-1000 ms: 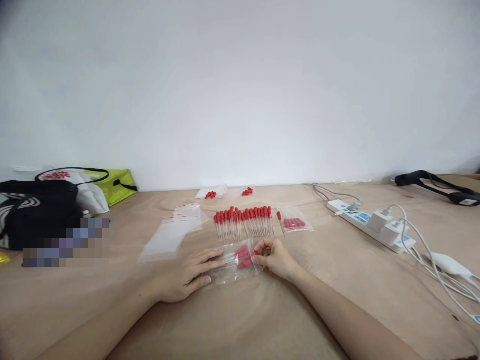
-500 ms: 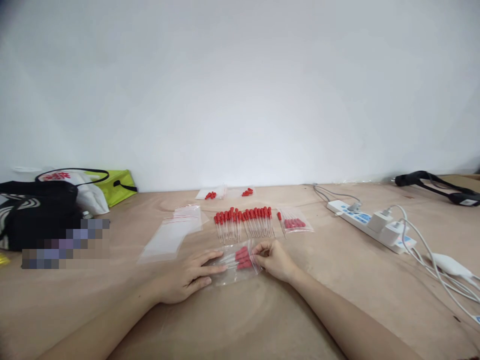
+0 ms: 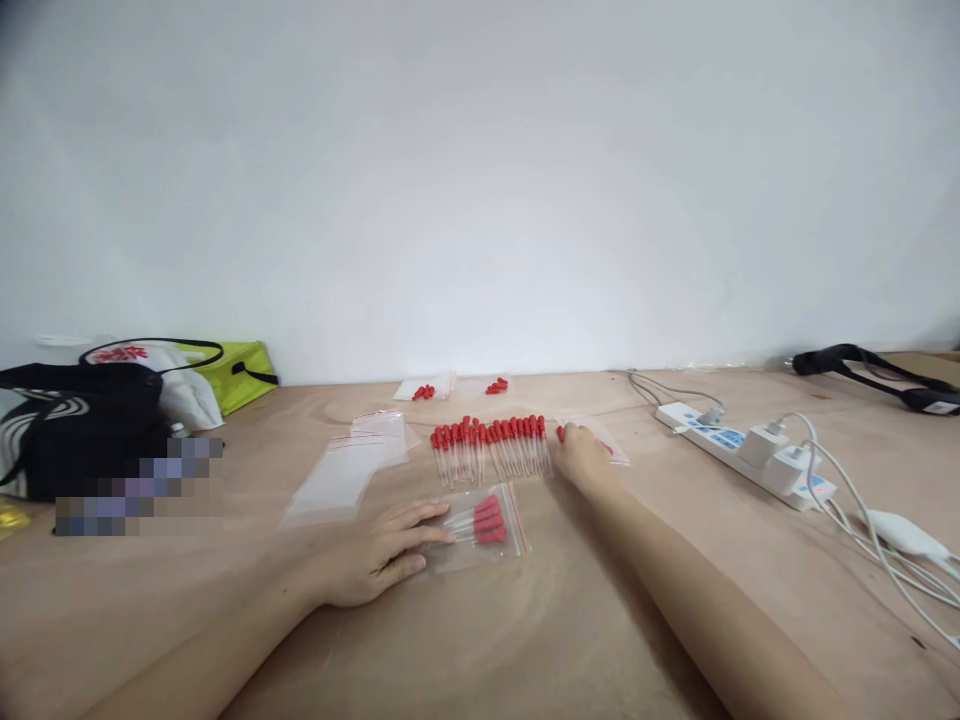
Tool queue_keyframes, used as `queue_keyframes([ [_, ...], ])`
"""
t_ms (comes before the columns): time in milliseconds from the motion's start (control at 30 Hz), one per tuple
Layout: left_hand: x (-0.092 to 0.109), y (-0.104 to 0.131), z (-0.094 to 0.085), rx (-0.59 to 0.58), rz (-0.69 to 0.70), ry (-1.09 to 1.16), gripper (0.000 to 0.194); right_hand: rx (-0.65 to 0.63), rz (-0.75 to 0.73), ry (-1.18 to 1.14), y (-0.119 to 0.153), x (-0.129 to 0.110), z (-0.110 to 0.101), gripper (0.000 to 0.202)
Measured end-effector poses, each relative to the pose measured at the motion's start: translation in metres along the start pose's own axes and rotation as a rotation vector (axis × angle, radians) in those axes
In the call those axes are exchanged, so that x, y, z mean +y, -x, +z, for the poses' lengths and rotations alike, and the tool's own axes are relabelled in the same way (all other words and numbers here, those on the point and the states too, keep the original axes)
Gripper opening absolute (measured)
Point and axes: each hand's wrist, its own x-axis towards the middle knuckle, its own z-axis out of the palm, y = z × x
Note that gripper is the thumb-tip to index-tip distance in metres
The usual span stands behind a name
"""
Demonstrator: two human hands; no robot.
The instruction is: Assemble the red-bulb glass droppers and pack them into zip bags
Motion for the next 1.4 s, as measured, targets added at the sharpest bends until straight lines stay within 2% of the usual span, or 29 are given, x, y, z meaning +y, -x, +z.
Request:
queue_keyframes([
  [133,0.001,0.0,-0.001,0.003,0.001,0.02,0.032,-0.034,0.071,0.027,-0.017,-0.008,0.011,0.026],
  [300,0.001,0.001,0.001,0.006,0.021,-0.005,0.037,-0.038,0.067,-0.005,-0.02,-0.019,0.021,0.021],
  [500,0.0,0.001,0.002,0.001,0.016,-0.015,0.039,0.049,0.017,-0.118,-0.005,-0.011,0.007,0.034],
  [567,-0.001,0.001,0.002,0.006,0.015,-0.016,0.04,0.101,-0.044,-0.273,0.007,-0.004,0.002,0.04],
  [667,-0.002,0.001,0.003,0.007,0.012,-0.018,0.04,0.149,-0.168,-0.739,0.032,0.003,0.003,0.047],
  [767,-0.002,0.0,0.003,0.017,0.018,-0.012,0.041,0.097,-0.182,-1.061,0.055,0.001,0.01,0.046],
  [900,-0.003,0.001,0.004,0.044,0.034,0.007,0.039,0.015,-0.128,-1.229,0.069,-0.009,0.016,0.046],
  [1167,-0.002,0.001,0.004,0.036,0.027,0.028,0.04,-0.182,-0.129,-1.298,0.078,-0.011,0.013,0.046],
  [1400,-0.002,0.0,0.003,0.008,0.011,0.009,0.041,-0.133,-0.091,-1.332,0.077,-0.01,0.017,0.045],
])
